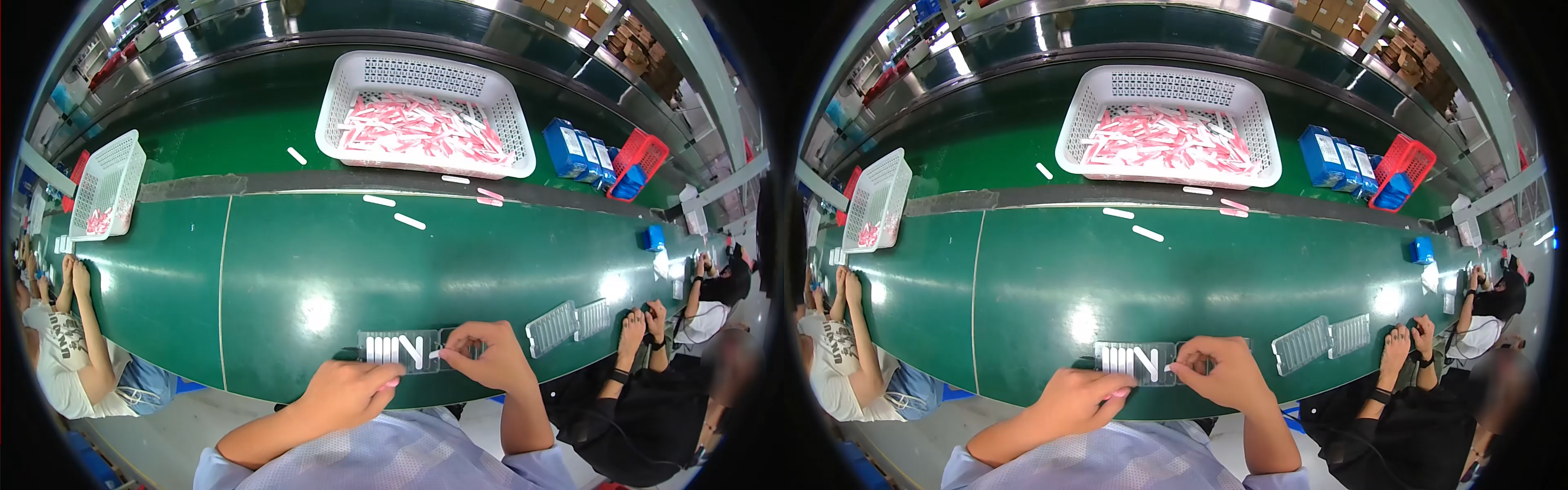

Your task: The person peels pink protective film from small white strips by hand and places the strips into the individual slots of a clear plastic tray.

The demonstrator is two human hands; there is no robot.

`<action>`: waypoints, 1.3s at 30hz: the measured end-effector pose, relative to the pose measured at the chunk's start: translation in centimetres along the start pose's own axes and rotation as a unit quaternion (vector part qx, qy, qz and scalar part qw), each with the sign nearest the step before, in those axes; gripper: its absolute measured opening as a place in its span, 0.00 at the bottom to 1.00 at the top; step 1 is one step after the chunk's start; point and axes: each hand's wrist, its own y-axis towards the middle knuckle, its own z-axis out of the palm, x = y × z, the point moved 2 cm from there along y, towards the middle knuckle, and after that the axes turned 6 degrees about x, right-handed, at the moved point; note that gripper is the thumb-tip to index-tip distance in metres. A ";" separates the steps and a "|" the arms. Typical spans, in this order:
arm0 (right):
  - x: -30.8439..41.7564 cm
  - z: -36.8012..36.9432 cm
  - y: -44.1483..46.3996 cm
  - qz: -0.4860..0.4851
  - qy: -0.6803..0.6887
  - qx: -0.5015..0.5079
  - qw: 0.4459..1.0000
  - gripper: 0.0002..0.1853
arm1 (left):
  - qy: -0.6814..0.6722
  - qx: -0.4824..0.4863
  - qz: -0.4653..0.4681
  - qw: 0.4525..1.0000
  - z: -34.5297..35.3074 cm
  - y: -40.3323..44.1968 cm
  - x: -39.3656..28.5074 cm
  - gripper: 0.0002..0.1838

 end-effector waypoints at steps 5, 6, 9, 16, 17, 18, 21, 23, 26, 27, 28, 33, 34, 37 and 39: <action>0.5 0.8 2.0 -0.088 -0.266 0.022 0.960 0.17 | 0.273 -0.009 0.115 0.955 0.8 2.4 1.0 0.11; 0.5 0.8 2.2 -0.088 -0.267 0.021 0.960 0.17 | 0.269 0.012 0.118 0.956 0.4 2.5 1.0 0.11; 0.3 0.9 2.5 -0.083 -0.236 0.063 0.966 0.23 | 0.245 0.059 0.180 0.951 -0.7 2.5 2.3 0.12; 0.0 0.4 3.6 -0.017 -0.189 0.156 0.969 0.25 | 0.288 0.096 0.178 0.936 -1.7 3.3 2.9 0.13; 0.1 0.4 3.6 -0.009 -0.191 0.148 0.970 0.25 | 0.269 0.091 0.183 0.941 -1.7 3.2 2.8 0.15; 0.0 0.5 3.5 -0.009 -0.191 0.148 0.970 0.25 | 0.249 0.087 0.188 0.946 -1.6 3.1 2.7 0.16; 0.2 0.5 2.9 -0.063 -0.183 0.096 0.976 0.23 | -0.040 0.002 0.148 0.988 -1.4 1.8 1.3 0.17; 1.2 0.2 2.1 -0.015 -0.119 0.047 0.992 0.19 | -0.156 0.060 0.072 0.983 -2.1 0.1 1.1 0.21; 2.3 0.5 1.1 -0.055 -0.061 -0.004 0.997 0.14 | -0.697 0.143 -0.092 0.696 -1.2 -1.5 1.9 0.26; 2.7 0.8 1.1 -0.056 -0.059 -0.003 0.997 0.14 | -0.696 0.141 -0.093 0.697 -1.1 -1.7 2.4 0.26; 3.2 1.3 1.1 -0.081 -0.051 0.013 0.995 0.14 | -0.712 0.162 -0.100 0.676 -0.9 -1.9 2.8 0.25; 5.3 3.8 1.9 -0.134 -0.046 0.078 0.987 0.12 | -0.698 0.237 -0.097 0.669 -0.4 -2.0 2.7 0.22; 5.8 4.1 2.1 -0.116 -0.042 0.094 0.988 0.09 | -0.675 0.254 -0.101 0.685 -0.2 -2.0 2.6 0.22; 5.7 4.7 2.8 -0.100 -0.091 0.176 0.975 0.07 | -0.638 0.277 -0.099 0.712 -0.5 -1.6 1.7 0.20; 5.3 4.1 2.5 -0.071 -0.028 0.141 0.987 0.05 | -0.629 0.279 -0.111 0.717 -0.8 -1.5 1.2 0.20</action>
